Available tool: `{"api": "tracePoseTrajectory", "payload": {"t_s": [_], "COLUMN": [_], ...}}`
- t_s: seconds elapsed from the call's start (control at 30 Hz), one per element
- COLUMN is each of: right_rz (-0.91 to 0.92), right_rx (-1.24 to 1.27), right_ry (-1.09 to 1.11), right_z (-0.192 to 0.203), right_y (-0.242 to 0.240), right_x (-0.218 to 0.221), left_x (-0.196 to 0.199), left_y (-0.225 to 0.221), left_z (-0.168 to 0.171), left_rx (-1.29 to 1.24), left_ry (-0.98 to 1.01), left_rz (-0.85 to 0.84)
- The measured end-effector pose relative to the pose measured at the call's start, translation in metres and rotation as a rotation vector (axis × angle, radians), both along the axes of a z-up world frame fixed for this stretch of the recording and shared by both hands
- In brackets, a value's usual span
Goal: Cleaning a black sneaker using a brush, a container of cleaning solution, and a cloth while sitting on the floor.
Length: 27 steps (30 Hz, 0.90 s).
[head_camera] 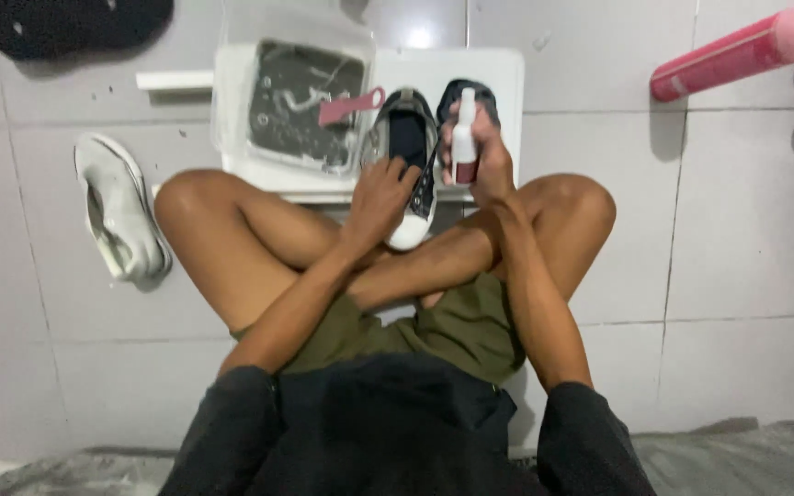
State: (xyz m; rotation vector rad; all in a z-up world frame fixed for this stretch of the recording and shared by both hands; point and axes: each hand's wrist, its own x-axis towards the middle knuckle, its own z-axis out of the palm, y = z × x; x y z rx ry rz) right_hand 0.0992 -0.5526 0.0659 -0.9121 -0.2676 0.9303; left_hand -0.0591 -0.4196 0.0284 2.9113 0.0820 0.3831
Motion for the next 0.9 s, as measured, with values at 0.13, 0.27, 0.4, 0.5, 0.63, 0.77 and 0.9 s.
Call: {"api": "tracePoseTrajectory", "payload": {"t_s": [0.13, 0.27, 0.4, 0.5, 0.63, 0.77, 0.9], "right_rz": [0.07, 0.022, 0.045, 0.199, 0.198, 0.172, 0.24], "right_rx": [-0.077, -0.115, -0.271, -0.504, -0.963, -1.023, -1.096], "right_ry": [-0.011, 0.085, -0.148, -0.757, -1.349, -1.41, -1.383], "right_z": [0.023, 0.037, 0.026, 0.017, 0.017, 0.048, 0.049], "right_y": [-0.005, -0.005, -0.001, 0.004, 0.007, 0.013, 0.016], "right_x": [-0.001, -0.004, -0.006, -0.001, -0.018, -0.025, -0.028], "left_x": [0.003, 0.001, -0.025, -0.056, -0.07, -0.077, -0.076], "left_y": [-0.001, -0.005, -0.012, -0.024, -0.04, -0.043, -0.031], "left_z": [0.015, 0.033, 0.082, 0.047, 0.031, 0.045, 0.067], "left_rx": [0.001, -0.143, -0.119, -0.128, 0.009, 0.016, -0.032], "left_ry": [-0.035, -0.199, -0.335, -0.164, -0.185, -0.244, -0.279], "left_rz": [0.032, 0.021, 0.034, -0.115, -0.107, -0.144, -0.194]}}
